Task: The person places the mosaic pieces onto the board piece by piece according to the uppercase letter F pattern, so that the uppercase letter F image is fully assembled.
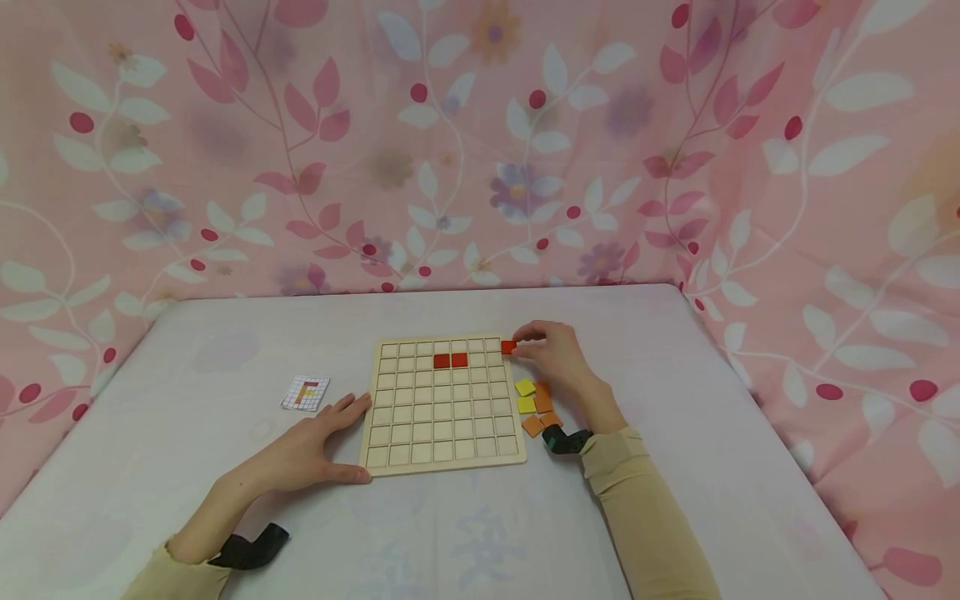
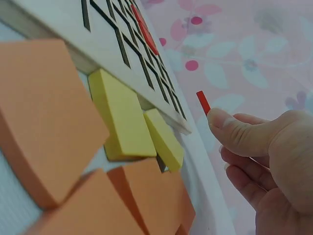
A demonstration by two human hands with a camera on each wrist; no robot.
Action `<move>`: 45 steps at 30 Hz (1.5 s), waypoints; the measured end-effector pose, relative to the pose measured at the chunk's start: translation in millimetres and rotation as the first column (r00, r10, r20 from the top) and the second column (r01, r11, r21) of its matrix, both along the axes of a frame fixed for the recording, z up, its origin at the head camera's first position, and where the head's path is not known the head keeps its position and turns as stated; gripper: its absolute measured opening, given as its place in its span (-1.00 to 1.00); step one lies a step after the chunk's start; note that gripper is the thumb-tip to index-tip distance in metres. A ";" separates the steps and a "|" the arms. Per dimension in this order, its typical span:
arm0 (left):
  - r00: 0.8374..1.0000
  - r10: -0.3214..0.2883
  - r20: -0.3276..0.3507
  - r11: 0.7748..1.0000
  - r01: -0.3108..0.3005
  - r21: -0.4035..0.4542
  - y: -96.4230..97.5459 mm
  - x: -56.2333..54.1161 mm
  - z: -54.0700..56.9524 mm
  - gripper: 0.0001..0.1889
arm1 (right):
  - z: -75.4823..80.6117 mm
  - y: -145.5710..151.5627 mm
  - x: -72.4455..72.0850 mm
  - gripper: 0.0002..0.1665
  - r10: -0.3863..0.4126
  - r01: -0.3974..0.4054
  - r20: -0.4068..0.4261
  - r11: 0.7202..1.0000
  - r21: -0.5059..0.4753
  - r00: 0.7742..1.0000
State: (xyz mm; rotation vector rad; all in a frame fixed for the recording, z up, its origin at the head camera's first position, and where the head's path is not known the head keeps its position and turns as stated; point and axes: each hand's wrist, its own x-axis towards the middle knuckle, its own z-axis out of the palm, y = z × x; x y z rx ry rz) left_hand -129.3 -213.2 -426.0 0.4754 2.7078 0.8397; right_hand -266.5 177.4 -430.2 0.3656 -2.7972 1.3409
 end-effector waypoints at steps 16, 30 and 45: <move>1.000 -0.003 -0.011 1.000 0.003 -0.013 -0.8 -0.2 -0.6 0.20 | 10.5 -23.0 8.8 -0.80 0.064 -0.061 -0.085 0.997 0.036 0.994; 1.000 -0.008 -0.009 1.000 0.008 -0.009 -1.1 -1.4 -1.6 0.21 | 16.8 -57.2 6.5 -0.77 0.168 -0.174 -0.135 0.984 -0.034 0.977; 1.000 -0.006 -0.014 1.000 0.006 -0.010 -1.5 -0.7 -2.8 0.20 | 11.3 -89.6 2.7 -0.81 0.188 -0.192 -0.079 0.981 -0.042 0.979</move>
